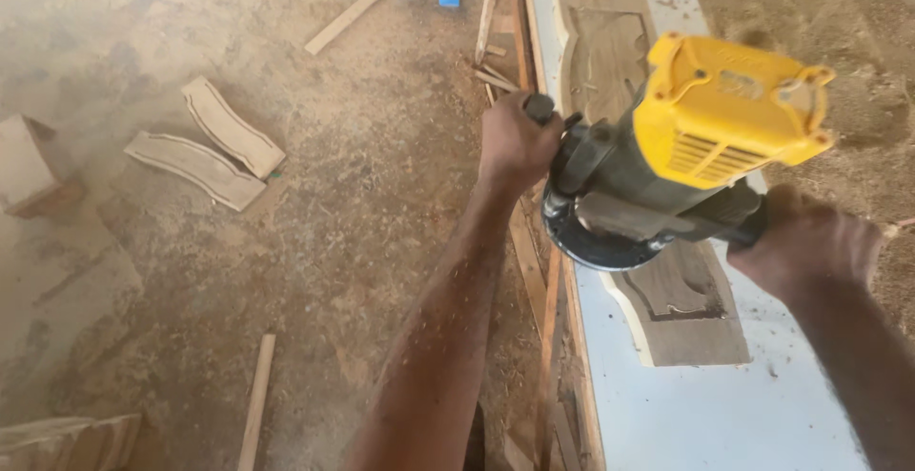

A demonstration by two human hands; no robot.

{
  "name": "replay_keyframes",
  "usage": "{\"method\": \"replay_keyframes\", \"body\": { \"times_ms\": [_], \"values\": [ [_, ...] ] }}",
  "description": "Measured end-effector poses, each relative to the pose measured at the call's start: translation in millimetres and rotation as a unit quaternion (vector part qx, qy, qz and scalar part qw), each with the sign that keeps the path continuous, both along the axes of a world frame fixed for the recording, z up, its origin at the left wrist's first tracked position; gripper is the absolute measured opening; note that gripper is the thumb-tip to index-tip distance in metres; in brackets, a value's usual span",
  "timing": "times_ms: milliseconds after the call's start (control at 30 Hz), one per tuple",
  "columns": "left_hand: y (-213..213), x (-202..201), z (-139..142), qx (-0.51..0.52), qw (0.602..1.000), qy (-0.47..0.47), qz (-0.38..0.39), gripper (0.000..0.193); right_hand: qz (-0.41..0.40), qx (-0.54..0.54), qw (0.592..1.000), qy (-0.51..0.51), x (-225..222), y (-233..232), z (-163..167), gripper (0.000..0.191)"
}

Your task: The person uses a yellow handheld router to carve a decorative pattern into a flat wooden board clamped to a workbench. The person guides the tool along the marked design, removing material and creating a recessed profile while sawdust accumulates on the surface.

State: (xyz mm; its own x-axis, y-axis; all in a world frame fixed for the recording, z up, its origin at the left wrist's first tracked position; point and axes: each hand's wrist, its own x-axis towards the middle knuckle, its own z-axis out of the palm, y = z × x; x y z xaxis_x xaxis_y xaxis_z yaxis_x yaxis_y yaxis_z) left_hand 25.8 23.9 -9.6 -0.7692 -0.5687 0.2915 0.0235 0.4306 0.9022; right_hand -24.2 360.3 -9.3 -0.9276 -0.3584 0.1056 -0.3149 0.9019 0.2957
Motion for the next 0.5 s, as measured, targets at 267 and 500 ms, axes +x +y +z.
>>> {"method": "replay_keyframes", "body": {
  "times_ms": [267,500],
  "values": [
    [-45.2,-53.5,-4.1,-0.004,1.0,0.001,-0.013,0.022,-0.054,0.016,0.998,-0.033,-50.7,-48.4,3.9,0.038],
    [-76.6,-102.0,-12.6,-0.005,1.0,-0.003,-0.028,0.02,-0.064,0.018,0.997,-0.05,-91.9,-81.3,6.5,0.054]
  ]
}}
